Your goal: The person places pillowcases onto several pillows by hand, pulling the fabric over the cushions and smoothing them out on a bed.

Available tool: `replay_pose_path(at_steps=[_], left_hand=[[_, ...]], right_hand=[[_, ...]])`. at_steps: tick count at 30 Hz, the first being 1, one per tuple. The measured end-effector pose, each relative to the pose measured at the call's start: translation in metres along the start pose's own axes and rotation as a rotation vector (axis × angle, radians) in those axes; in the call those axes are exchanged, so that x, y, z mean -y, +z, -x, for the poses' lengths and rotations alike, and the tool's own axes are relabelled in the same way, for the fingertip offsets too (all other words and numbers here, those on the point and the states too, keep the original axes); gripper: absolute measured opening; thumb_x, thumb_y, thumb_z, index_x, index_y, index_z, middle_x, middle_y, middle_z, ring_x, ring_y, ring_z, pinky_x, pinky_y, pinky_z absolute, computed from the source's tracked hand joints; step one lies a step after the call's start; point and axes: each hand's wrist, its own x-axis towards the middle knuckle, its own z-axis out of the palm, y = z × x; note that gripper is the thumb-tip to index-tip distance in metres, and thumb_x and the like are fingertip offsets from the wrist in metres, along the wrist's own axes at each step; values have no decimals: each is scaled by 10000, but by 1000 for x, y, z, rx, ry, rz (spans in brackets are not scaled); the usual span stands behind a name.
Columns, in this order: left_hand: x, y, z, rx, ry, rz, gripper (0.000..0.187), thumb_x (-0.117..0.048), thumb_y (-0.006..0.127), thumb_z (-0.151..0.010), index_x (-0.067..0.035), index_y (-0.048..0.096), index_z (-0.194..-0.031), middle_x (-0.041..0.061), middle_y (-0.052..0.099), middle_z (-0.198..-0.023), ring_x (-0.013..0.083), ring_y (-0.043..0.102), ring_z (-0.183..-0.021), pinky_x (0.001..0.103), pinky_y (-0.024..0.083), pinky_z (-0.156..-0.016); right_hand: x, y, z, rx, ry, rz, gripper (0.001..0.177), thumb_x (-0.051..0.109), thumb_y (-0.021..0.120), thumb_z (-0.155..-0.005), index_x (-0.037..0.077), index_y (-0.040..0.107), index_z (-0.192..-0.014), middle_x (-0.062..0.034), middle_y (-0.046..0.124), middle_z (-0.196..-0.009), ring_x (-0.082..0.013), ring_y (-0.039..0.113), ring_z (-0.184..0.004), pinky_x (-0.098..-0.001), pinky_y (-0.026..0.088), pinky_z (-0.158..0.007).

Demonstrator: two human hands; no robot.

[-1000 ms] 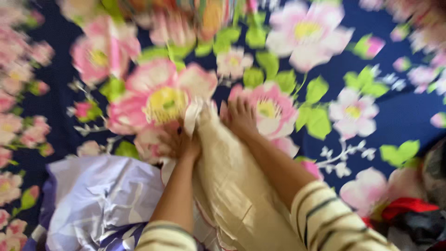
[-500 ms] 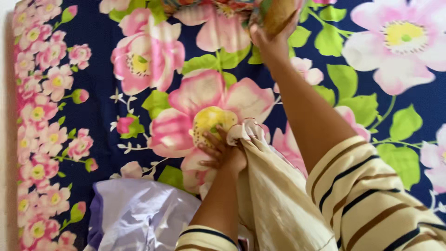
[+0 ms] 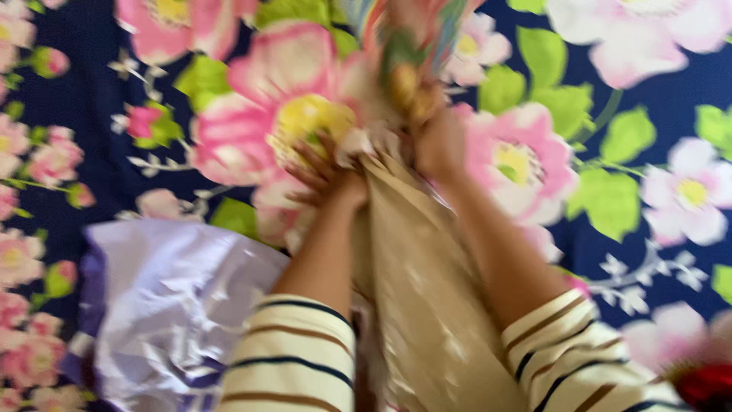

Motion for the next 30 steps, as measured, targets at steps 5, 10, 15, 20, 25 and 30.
replay_pose_path(at_steps=[5, 10, 15, 20, 25, 30], left_hand=[[22, 9, 4, -190, 170, -7, 906, -639, 398, -1008, -271, -104, -1665, 104, -281, -1688, 436, -224, -1548, 740, -48, -1191], [83, 40, 42, -173, 529, -136, 757, -480, 359, -1036, -141, 103, -1662, 111, -54, -1740, 334, -158, -1588, 611, -93, -1247], [134, 45, 138, -74, 516, 309, 766, -588, 382, -1029, -23, 334, -1544, 233, 320, -1620, 367, 233, -1524, 519, 147, -1211], [171, -8, 299, -149, 391, 551, 713, -591, 388, -1059, -27, 521, -1474, 263, 542, -1442, 393, 473, -1385, 413, 377, -1111], [236, -30, 448, -66, 819, 1110, 643, -536, 429, -1070, -34, 553, -1453, 74, 618, -1419, 176, 560, -1319, 303, 421, -1110], [306, -20, 528, 10, 687, 1022, 623, -521, 450, -1140, 14, 687, -1355, 29, 402, -898, 165, 336, -741, 338, 261, -617]], right_hand=[[-18, -17, 138, -89, -215, 128, 339, 247, 608, -980, 109, 550, -1283, -234, 714, -1019, -444, 688, -871, -550, 538, -726], [-34, -75, 228, 97, -78, 138, 306, 209, 613, -874, 149, 587, -1173, -165, 740, -1028, -427, 683, -952, -544, 545, -730], [-48, -147, 276, 302, 173, -57, 398, 334, 717, -829, 178, 632, -1185, -207, 734, -981, -384, 705, -932, -510, 539, -795], [-45, -219, 309, 8, 132, -499, 262, 208, 716, -829, 88, 674, -1058, -125, 709, -845, -221, 675, -756, -379, 531, -666], [-21, -270, 427, -98, -27, -1154, 308, 94, 693, -935, 8, 607, -1217, -63, 634, -976, -133, 606, -816, -272, 517, -700], [27, -287, 584, 36, 11, -1218, 989, 202, 745, -872, 213, 46, -1572, -137, 532, -1445, -192, 642, -1097, -308, 585, -807]])
